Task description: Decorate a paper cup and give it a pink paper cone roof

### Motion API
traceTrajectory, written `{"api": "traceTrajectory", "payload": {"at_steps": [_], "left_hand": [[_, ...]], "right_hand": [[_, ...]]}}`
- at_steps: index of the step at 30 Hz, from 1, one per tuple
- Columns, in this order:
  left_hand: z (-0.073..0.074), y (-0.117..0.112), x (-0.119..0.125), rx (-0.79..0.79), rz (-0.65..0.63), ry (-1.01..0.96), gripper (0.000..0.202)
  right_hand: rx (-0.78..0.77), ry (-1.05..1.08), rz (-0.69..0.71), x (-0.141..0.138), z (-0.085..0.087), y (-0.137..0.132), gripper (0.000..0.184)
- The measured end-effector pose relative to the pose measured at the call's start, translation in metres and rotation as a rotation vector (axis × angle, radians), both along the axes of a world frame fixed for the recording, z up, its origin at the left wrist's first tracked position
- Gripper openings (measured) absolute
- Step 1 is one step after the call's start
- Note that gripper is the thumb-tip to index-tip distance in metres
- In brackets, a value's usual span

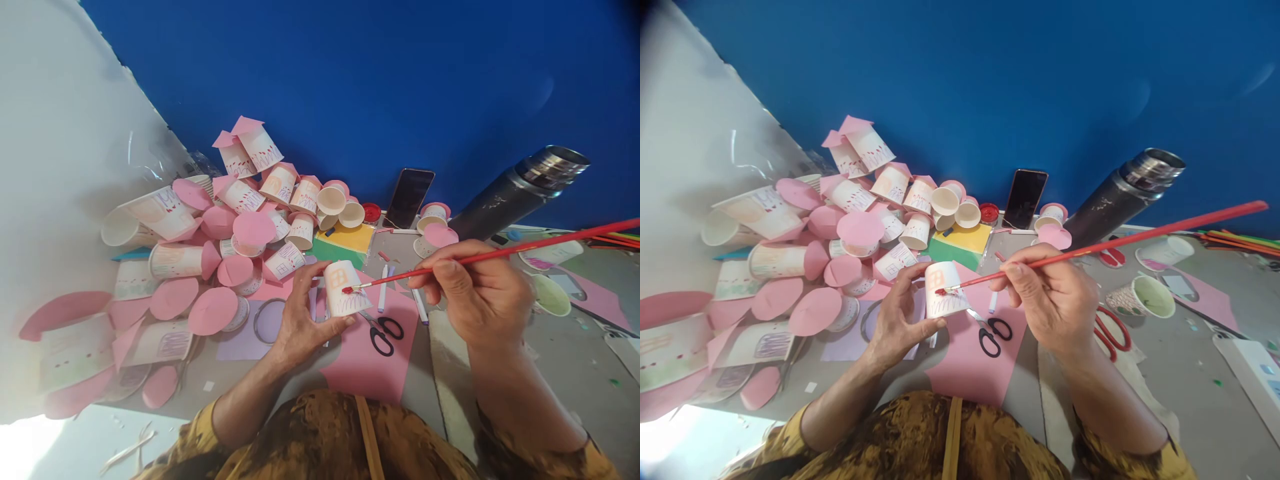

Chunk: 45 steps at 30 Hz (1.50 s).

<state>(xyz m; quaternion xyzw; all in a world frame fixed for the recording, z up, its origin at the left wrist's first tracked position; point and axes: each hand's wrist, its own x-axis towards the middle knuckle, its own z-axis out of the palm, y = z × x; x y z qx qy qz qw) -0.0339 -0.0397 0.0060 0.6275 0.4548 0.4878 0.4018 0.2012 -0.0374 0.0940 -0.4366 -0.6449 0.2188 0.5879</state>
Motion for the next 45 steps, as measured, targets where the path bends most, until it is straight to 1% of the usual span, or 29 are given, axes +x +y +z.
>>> {"api": "traceTrajectory", "payload": {"at_steps": [5, 10, 14, 19, 24, 30, 35, 38, 45], "left_hand": [[0.0004, -0.0003, -0.0006, 0.011, -0.005, 0.011, 0.079], [-0.0006, -0.0001, -0.0013, 0.013, -0.011, 0.01, 0.08], [-0.002, -0.0002, -0.0016, 0.007, -0.022, 0.011, 0.08], [-0.0024, 0.0, -0.0014, 0.009, -0.021, 0.003, 0.079], [-0.0012, 0.0004, -0.0011, -0.004, -0.013, 0.004, 0.081], [0.0002, -0.0002, -0.0005, -0.006, -0.013, -0.007, 0.081], [-0.0006, -0.0009, -0.0014, -0.005, -0.023, -0.002, 0.081], [-0.0006, -0.0004, -0.0014, -0.009, -0.013, 0.001, 0.081], [-0.0002, -0.0007, -0.0014, 0.0, -0.007, 0.025, 0.081]], "right_hand": [[0.023, 0.021, -0.032, 0.0007, 0.0014, 0.0, 0.019], [-0.004, -0.003, -0.021, 0.0008, 0.0017, 0.0002, 0.018], [0.028, 0.043, -0.052, -0.0001, 0.0017, 0.0011, 0.02], [-0.021, 0.017, -0.014, 0.0008, 0.0007, 0.0024, 0.019], [0.021, 0.06, -0.034, 0.0013, -0.0001, 0.0033, 0.021], [-0.012, 0.031, -0.003, 0.0011, -0.0001, 0.0038, 0.02], [0.005, 0.038, -0.037, 0.0021, -0.0002, 0.0038, 0.02], [-0.017, 0.026, -0.014, 0.0021, 0.0002, 0.0037, 0.021], [0.017, 0.092, -0.011, 0.0017, -0.0006, 0.0042, 0.019]]}}
